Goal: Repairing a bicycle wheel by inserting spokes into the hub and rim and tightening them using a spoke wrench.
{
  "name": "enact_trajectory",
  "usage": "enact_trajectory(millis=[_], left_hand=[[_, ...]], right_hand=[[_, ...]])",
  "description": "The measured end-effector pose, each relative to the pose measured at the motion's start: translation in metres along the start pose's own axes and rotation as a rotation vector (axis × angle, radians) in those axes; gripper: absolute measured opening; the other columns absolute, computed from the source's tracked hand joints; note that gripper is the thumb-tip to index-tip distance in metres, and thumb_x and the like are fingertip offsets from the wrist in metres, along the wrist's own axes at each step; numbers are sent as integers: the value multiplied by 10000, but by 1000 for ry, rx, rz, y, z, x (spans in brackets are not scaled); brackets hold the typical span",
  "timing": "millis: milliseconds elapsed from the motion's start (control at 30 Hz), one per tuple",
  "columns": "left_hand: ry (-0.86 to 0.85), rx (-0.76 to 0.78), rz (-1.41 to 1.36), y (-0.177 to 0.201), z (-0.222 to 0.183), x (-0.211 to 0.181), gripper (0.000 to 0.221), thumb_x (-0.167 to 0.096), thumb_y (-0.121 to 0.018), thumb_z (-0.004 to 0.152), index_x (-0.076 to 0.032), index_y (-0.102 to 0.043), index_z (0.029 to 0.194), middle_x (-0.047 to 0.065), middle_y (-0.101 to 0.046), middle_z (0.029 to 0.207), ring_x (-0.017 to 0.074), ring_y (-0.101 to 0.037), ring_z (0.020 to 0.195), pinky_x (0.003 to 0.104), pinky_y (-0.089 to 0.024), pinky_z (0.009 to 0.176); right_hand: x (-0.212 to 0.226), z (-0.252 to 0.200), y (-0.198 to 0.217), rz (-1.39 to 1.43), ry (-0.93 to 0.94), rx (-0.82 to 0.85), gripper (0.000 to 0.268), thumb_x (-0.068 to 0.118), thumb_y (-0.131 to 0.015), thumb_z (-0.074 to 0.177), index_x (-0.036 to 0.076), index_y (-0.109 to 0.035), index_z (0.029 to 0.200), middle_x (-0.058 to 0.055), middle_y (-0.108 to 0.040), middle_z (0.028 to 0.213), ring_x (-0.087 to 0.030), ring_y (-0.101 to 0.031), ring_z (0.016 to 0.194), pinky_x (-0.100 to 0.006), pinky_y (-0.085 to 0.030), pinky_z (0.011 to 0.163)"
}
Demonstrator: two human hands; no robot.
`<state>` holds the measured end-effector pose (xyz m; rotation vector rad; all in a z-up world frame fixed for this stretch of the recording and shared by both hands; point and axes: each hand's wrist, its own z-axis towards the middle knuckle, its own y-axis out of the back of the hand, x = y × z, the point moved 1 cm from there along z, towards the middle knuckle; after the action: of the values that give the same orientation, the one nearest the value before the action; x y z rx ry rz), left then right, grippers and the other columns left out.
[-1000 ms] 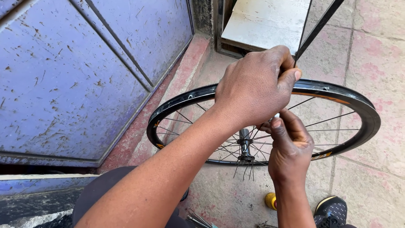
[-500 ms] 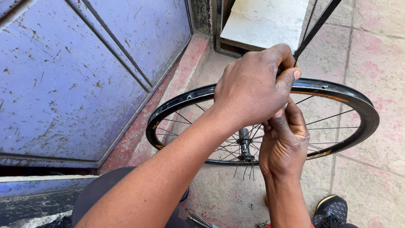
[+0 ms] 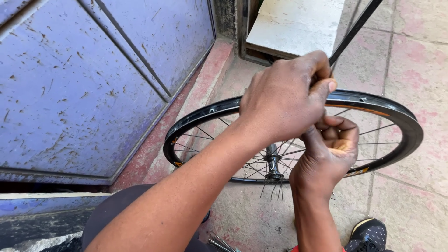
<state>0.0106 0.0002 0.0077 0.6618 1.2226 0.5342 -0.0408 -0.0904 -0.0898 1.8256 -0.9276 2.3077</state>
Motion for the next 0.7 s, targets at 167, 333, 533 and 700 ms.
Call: enact_trajectory(millis=[167,333,533,700], left_hand=[[-63,1,-34,-4,-5,-7,112,-250,-572,870,-171,-635,821,-22,-675,543,144,-628,391,330,-466,374],[-57,-7,-27,-4,-1,-1,119,-239,-564,870,-170,-647,821,-24,-670,553,129,-612,394,309,-476,396],[-102,-69,-12,-3,-3,5,97,-257,-579,888,-188,-632,845,-50,-644,527,138,-608,388,338,-434,388],[-198,-147,-36,-4,-2,11,125,-324,-532,915,-224,-602,890,-81,-595,514,96,-535,366,311,-356,367]], right_hand=[[-7,2,-5,-246,244,-5,206,-62,-613,948,50,-443,978,-39,-527,874,-56,-468,743,-162,-406,648],[-1,-6,-7,-446,319,80,74,20,-570,1017,-22,-582,957,-28,-522,768,-70,-387,664,-198,-332,583],[0,-20,8,-798,490,46,150,-49,-541,903,-101,-674,951,-135,-650,727,-165,-498,578,-281,-391,536],[6,0,38,-326,-300,79,443,-142,-318,818,-56,-585,1161,-182,-650,987,-212,-621,785,-299,-535,594]])
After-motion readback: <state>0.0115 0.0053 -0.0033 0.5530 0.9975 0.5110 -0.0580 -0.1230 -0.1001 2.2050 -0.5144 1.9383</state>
